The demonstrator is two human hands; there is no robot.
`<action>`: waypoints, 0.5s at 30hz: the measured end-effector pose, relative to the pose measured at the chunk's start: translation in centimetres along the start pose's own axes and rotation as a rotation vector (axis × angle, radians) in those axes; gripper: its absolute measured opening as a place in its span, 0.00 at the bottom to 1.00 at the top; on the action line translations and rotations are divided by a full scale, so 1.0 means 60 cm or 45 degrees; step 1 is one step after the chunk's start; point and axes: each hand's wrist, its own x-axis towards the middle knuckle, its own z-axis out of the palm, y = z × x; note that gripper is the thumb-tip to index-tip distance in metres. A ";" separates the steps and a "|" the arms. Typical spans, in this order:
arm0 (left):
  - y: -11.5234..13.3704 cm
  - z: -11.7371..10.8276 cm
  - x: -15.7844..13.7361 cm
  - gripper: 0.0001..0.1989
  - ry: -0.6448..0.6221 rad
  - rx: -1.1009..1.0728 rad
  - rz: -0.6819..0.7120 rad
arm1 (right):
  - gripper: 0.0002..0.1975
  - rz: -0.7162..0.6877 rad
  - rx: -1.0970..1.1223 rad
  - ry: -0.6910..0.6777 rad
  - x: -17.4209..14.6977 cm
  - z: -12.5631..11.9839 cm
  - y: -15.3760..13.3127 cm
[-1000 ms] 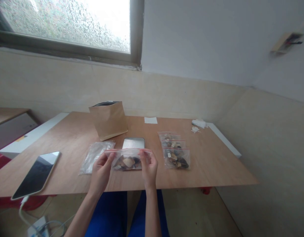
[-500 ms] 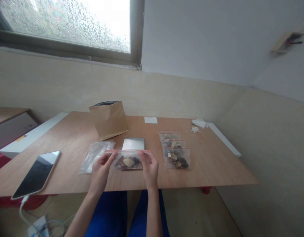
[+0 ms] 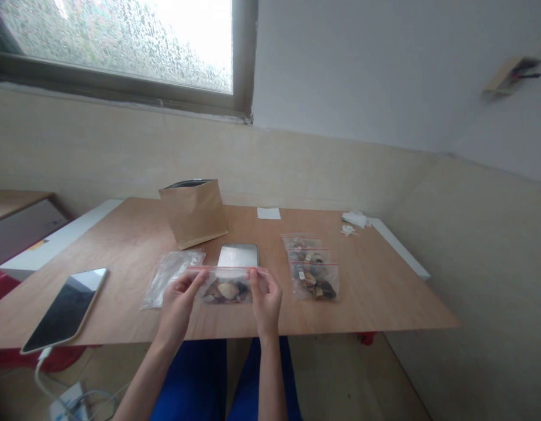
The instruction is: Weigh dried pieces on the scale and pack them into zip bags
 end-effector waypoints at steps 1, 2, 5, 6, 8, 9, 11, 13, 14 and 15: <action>-0.001 0.002 -0.002 0.13 0.018 -0.019 -0.005 | 0.15 0.012 0.014 0.007 0.000 0.000 0.000; -0.003 0.004 -0.004 0.13 0.033 -0.039 -0.012 | 0.15 0.026 0.029 0.012 0.000 0.001 -0.001; -0.007 0.008 -0.009 0.14 0.027 -0.081 -0.019 | 0.15 0.067 0.077 0.012 0.002 -0.002 -0.001; -0.007 0.008 -0.009 0.14 0.010 -0.087 -0.020 | 0.15 0.079 0.090 0.002 0.002 -0.003 -0.001; -0.008 0.008 -0.009 0.15 -0.021 -0.087 -0.029 | 0.15 0.101 0.113 -0.029 0.003 -0.006 -0.001; -0.008 0.008 -0.008 0.15 -0.028 -0.081 -0.035 | 0.15 0.109 0.122 -0.046 0.003 -0.006 0.000; -0.007 0.008 -0.007 0.15 -0.030 -0.067 -0.041 | 0.14 0.116 0.132 -0.091 0.003 -0.006 -0.001; -0.006 0.008 -0.007 0.15 -0.028 -0.059 -0.029 | 0.14 0.117 0.138 -0.132 0.002 -0.004 -0.002; -0.005 0.008 -0.007 0.15 -0.029 -0.057 -0.020 | 0.13 0.119 0.137 -0.144 0.002 -0.003 -0.002; -0.004 0.008 -0.008 0.14 -0.028 -0.057 -0.012 | 0.13 0.122 0.134 -0.146 0.002 -0.002 -0.003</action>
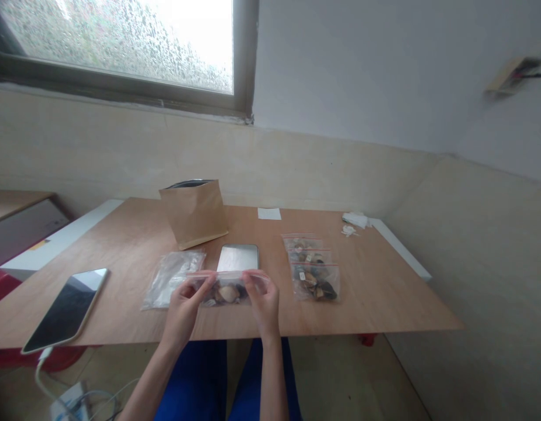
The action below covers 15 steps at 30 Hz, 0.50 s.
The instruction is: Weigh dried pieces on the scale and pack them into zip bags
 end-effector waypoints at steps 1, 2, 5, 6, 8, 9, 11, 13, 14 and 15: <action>0.000 0.000 -0.001 0.14 0.004 -0.002 0.008 | 0.13 0.004 -0.007 0.003 0.000 0.001 0.000; 0.001 0.000 -0.001 0.13 0.011 -0.004 0.016 | 0.13 0.006 -0.016 0.010 0.000 0.002 -0.001; 0.002 -0.001 -0.003 0.12 0.040 0.008 0.044 | 0.12 0.003 -0.040 0.005 -0.002 0.003 -0.003; 0.002 -0.001 -0.004 0.12 0.048 0.017 0.052 | 0.12 0.003 -0.042 0.001 -0.003 0.004 -0.004; 0.004 -0.001 -0.004 0.12 0.070 0.032 0.058 | 0.12 0.000 -0.042 -0.001 -0.004 0.005 -0.006; 0.004 0.000 -0.004 0.12 0.084 0.035 0.057 | 0.12 -0.003 -0.042 -0.004 -0.005 0.005 -0.007; 0.003 0.001 -0.004 0.13 0.114 0.034 0.053 | 0.12 -0.015 -0.043 -0.015 -0.005 0.007 -0.008; 0.001 0.000 -0.003 0.13 0.112 0.026 0.041 | 0.12 -0.027 -0.037 -0.012 -0.005 0.008 -0.009; 0.000 -0.001 -0.002 0.14 0.089 0.024 0.032 | 0.12 -0.029 -0.032 -0.005 -0.004 0.008 -0.009; -0.001 -0.002 0.000 0.14 0.057 0.027 0.026 | 0.12 -0.026 -0.027 0.001 -0.004 0.008 -0.009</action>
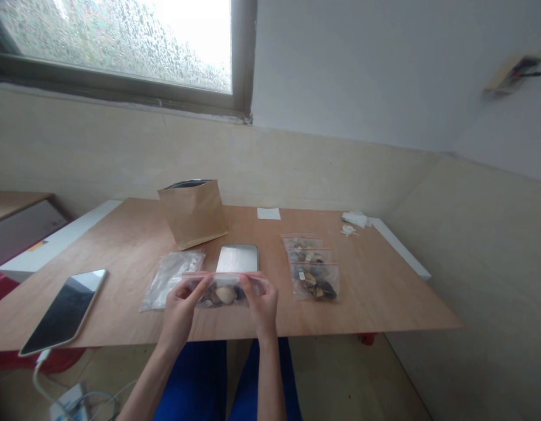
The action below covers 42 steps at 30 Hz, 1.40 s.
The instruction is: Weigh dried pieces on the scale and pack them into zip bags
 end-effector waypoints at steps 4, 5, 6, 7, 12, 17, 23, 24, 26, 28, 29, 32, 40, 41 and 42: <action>-0.001 -0.008 0.006 0.12 -0.120 0.040 0.050 | 0.14 0.039 0.029 -0.049 0.002 -0.003 0.005; -0.001 -0.010 0.007 0.12 -0.134 0.050 0.066 | 0.14 0.053 0.045 -0.066 0.003 -0.004 0.007; 0.000 -0.011 0.008 0.12 -0.147 0.058 0.078 | 0.13 0.063 0.060 -0.084 0.003 -0.005 0.009; 0.000 -0.011 0.008 0.12 -0.158 0.064 0.087 | 0.13 0.067 0.071 -0.101 0.003 -0.006 0.011; -0.003 -0.008 0.007 0.10 -0.181 0.086 0.161 | 0.10 0.020 0.063 -0.154 0.003 -0.003 0.017; -0.007 -0.006 0.005 0.10 -0.205 0.142 0.165 | 0.10 0.002 -0.020 -0.135 0.002 -0.001 0.013; 0.000 -0.001 -0.002 0.11 -0.112 0.154 0.155 | 0.08 -0.076 -0.084 -0.082 -0.002 0.003 0.014; 0.000 -0.001 -0.003 0.11 -0.096 0.150 0.149 | 0.08 -0.093 -0.091 -0.075 -0.003 0.004 0.015; 0.000 0.000 -0.004 0.12 -0.051 0.137 0.131 | 0.08 -0.115 -0.095 -0.079 -0.004 0.006 0.017; 0.000 0.000 -0.004 0.12 -0.029 0.119 0.116 | 0.08 -0.125 -0.100 -0.096 -0.004 0.008 0.015; 0.000 -0.001 -0.004 0.12 -0.044 0.114 0.114 | 0.08 -0.131 -0.101 -0.104 -0.004 0.007 0.013; 0.003 -0.004 -0.001 0.12 -0.154 0.107 0.120 | 0.07 -0.148 -0.080 -0.139 -0.001 0.003 0.002; 0.010 -0.010 0.001 0.08 -0.247 0.146 0.232 | 0.07 -0.055 0.012 -0.370 -0.001 -0.009 -0.020; 0.010 -0.010 0.001 0.08 -0.246 0.144 0.241 | 0.07 -0.062 0.015 -0.392 -0.002 -0.009 -0.020; 0.010 -0.009 0.001 0.08 -0.248 0.141 0.242 | 0.06 -0.072 0.015 -0.412 -0.002 -0.008 -0.020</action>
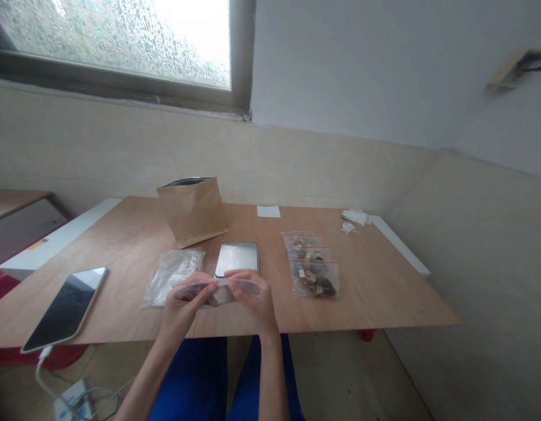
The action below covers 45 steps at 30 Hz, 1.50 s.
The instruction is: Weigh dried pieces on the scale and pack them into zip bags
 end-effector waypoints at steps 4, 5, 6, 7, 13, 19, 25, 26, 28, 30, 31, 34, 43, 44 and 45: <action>-0.002 0.002 -0.002 0.09 -0.039 0.004 -0.028 | 0.04 -0.051 -0.009 -0.014 0.001 0.005 0.001; -0.001 0.002 -0.003 0.09 -0.042 0.010 -0.028 | 0.04 -0.062 -0.009 0.010 0.001 0.007 0.001; -0.001 0.003 -0.004 0.09 -0.039 0.017 -0.024 | 0.04 -0.071 -0.011 0.040 0.001 0.009 0.001; 0.000 0.004 -0.005 0.09 -0.029 0.025 -0.018 | 0.04 -0.081 -0.022 0.065 0.001 0.011 0.001; 0.010 0.013 -0.007 0.10 0.083 0.061 0.016 | 0.05 -0.125 -0.088 0.258 -0.001 0.028 0.000; 0.004 0.007 -0.005 0.09 0.022 0.089 0.005 | 0.05 -0.075 -0.092 0.214 -0.001 0.030 0.006; -0.009 -0.001 -0.008 0.08 0.007 0.160 0.051 | 0.06 -0.046 -0.088 0.217 -0.003 0.034 0.011; -0.010 0.001 -0.009 0.08 0.013 0.170 0.060 | 0.06 -0.046 -0.081 0.232 -0.003 0.036 0.012; -0.009 0.005 -0.012 0.07 0.052 0.193 0.072 | 0.07 -0.044 -0.053 0.282 -0.005 0.040 0.014; -0.007 0.011 -0.016 0.07 0.133 0.197 0.066 | 0.08 -0.033 -0.033 0.314 -0.006 0.040 0.015; -0.006 0.013 -0.017 0.08 0.171 0.192 0.058 | 0.08 -0.023 -0.040 0.308 -0.006 0.039 0.016; -0.004 0.016 -0.021 0.12 0.219 0.133 -0.005 | 0.11 0.001 -0.065 0.274 -0.005 0.028 0.017; -0.025 0.002 -0.002 0.27 0.196 -0.263 -0.504 | 0.20 0.095 -0.115 0.471 -0.004 0.000 0.030; -0.026 0.001 0.001 0.27 0.149 -0.274 -0.511 | 0.21 0.114 -0.114 0.485 -0.003 -0.002 0.031; -0.027 -0.001 0.004 0.27 0.103 -0.281 -0.507 | 0.22 0.131 -0.111 0.493 -0.001 -0.005 0.032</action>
